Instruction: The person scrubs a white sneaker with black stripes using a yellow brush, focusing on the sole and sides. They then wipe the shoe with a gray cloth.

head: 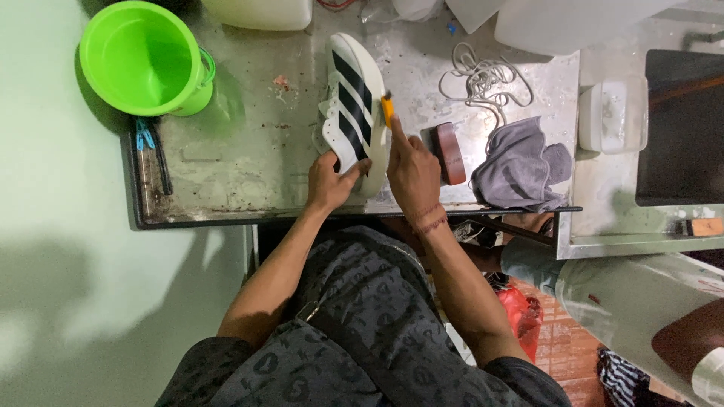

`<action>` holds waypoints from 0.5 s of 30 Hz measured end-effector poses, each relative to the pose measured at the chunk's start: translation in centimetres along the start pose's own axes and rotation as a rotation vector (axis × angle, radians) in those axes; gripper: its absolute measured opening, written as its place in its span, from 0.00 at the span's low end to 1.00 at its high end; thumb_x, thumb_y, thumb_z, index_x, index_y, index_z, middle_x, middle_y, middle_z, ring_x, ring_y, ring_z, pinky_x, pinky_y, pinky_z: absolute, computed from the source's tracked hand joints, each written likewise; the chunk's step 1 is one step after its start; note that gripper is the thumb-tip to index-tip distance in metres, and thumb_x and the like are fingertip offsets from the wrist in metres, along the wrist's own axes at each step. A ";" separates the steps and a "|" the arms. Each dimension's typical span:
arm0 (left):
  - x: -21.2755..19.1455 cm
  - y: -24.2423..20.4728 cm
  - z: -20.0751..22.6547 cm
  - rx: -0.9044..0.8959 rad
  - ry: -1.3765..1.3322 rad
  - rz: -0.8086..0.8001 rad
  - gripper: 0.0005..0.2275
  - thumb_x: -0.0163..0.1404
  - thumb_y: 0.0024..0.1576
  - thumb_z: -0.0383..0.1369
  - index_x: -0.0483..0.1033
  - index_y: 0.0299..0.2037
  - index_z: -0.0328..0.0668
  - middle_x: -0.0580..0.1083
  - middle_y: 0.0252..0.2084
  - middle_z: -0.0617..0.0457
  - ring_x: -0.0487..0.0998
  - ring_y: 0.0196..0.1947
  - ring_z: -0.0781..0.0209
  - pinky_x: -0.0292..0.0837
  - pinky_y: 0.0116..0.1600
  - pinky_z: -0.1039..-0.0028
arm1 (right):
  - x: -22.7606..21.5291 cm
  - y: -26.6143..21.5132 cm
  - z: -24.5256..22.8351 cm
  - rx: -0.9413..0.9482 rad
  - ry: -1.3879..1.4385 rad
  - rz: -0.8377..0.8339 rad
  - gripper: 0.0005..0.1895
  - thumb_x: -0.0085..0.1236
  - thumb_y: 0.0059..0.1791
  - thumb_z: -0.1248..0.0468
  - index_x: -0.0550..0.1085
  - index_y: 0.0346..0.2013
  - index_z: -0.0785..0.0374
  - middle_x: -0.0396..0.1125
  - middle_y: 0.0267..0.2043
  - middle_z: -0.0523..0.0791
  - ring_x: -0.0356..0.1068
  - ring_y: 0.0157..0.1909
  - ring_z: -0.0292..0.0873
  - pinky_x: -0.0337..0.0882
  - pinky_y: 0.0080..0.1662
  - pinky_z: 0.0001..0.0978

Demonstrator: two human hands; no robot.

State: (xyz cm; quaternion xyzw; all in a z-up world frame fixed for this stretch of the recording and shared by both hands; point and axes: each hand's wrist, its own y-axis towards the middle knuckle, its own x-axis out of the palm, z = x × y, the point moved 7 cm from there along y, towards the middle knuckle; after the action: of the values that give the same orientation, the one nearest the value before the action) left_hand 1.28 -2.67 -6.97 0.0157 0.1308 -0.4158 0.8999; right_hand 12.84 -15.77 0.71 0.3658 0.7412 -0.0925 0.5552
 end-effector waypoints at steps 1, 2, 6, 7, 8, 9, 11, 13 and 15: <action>0.3 -0.1 -1.1 0.001 0.002 -0.002 0.18 0.58 0.64 0.34 0.70 0.21 0.43 0.71 0.18 0.55 0.67 0.20 0.66 0.60 0.26 0.74 | 0.0 -2.0 0.2 0.002 0.001 0.001 0.23 0.47 0.63 0.65 0.74 0.73 0.58 0.72 0.30 0.57 0.75 0.29 0.69 0.72 0.29 0.61; 0.4 -0.1 -2.4 -0.024 -0.029 0.003 0.20 0.63 0.62 0.39 0.71 0.21 0.42 0.69 0.16 0.53 0.65 0.18 0.65 0.57 0.25 0.71 | 0.5 -4.0 0.3 0.013 -0.012 -0.082 0.25 0.49 0.61 0.66 0.73 0.74 0.60 0.71 0.30 0.58 0.75 0.29 0.70 0.71 0.28 0.65; 0.5 0.9 -1.6 -0.026 -0.075 -0.050 0.22 0.65 0.63 0.44 0.73 0.21 0.42 0.68 0.14 0.52 0.62 0.15 0.66 0.55 0.23 0.70 | 1.1 -5.4 1.1 0.059 -0.005 -0.116 0.24 0.49 0.60 0.66 0.76 0.72 0.59 0.70 0.26 0.55 0.75 0.26 0.67 0.70 0.26 0.61; 0.5 0.7 -1.1 -0.028 -0.075 -0.048 0.22 0.65 0.63 0.44 0.73 0.21 0.42 0.68 0.14 0.52 0.62 0.15 0.66 0.55 0.23 0.70 | 1.5 -3.6 1.5 0.058 -0.004 -0.118 0.24 0.49 0.60 0.66 0.76 0.72 0.59 0.70 0.26 0.55 0.75 0.26 0.67 0.70 0.26 0.61; 0.3 0.6 -0.6 -0.033 -0.059 -0.039 0.21 0.64 0.63 0.41 0.73 0.21 0.43 0.69 0.14 0.52 0.64 0.16 0.66 0.56 0.23 0.73 | 1.4 -1.7 1.6 0.021 -0.022 -0.053 0.24 0.50 0.60 0.66 0.76 0.72 0.59 0.70 0.27 0.56 0.75 0.27 0.68 0.70 0.27 0.62; 0.4 0.5 -0.1 -0.037 -0.047 -0.028 0.20 0.64 0.64 0.39 0.73 0.21 0.44 0.71 0.15 0.53 0.65 0.17 0.67 0.57 0.23 0.75 | 1.2 0.3 1.7 -0.019 -0.042 0.012 0.23 0.51 0.60 0.66 0.76 0.71 0.59 0.70 0.27 0.57 0.75 0.28 0.68 0.69 0.28 0.63; 0.6 0.6 -1.6 -0.035 -0.041 -0.026 0.20 0.64 0.64 0.39 0.73 0.21 0.43 0.70 0.15 0.54 0.65 0.17 0.67 0.57 0.23 0.75 | 1.1 1.9 1.9 -0.011 -0.025 0.037 0.22 0.50 0.61 0.65 0.77 0.71 0.58 0.70 0.27 0.54 0.75 0.28 0.64 0.71 0.29 0.55; 0.5 0.5 -1.7 -0.033 -0.031 -0.026 0.21 0.64 0.64 0.39 0.72 0.21 0.42 0.69 0.15 0.55 0.64 0.18 0.67 0.57 0.24 0.75 | 0.4 1.1 1.7 0.002 -0.004 0.064 0.21 0.50 0.62 0.65 0.78 0.70 0.56 0.71 0.27 0.52 0.75 0.28 0.60 0.73 0.30 0.47; 0.4 0.5 0.0 -0.038 -0.082 -0.023 0.19 0.63 0.64 0.40 0.74 0.23 0.42 0.67 0.13 0.53 0.60 0.16 0.66 0.53 0.23 0.71 | 0.0 -1.8 1.2 0.022 0.059 -0.058 0.21 0.49 0.62 0.65 0.78 0.69 0.63 0.69 0.26 0.57 0.73 0.29 0.67 0.68 0.30 0.60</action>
State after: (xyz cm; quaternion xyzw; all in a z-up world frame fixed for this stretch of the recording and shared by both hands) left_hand 1.89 -2.60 -7.15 -0.0198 0.1018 -0.4238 0.8998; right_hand 12.63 -17.68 -0.24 0.3525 0.7664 -0.1059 0.5264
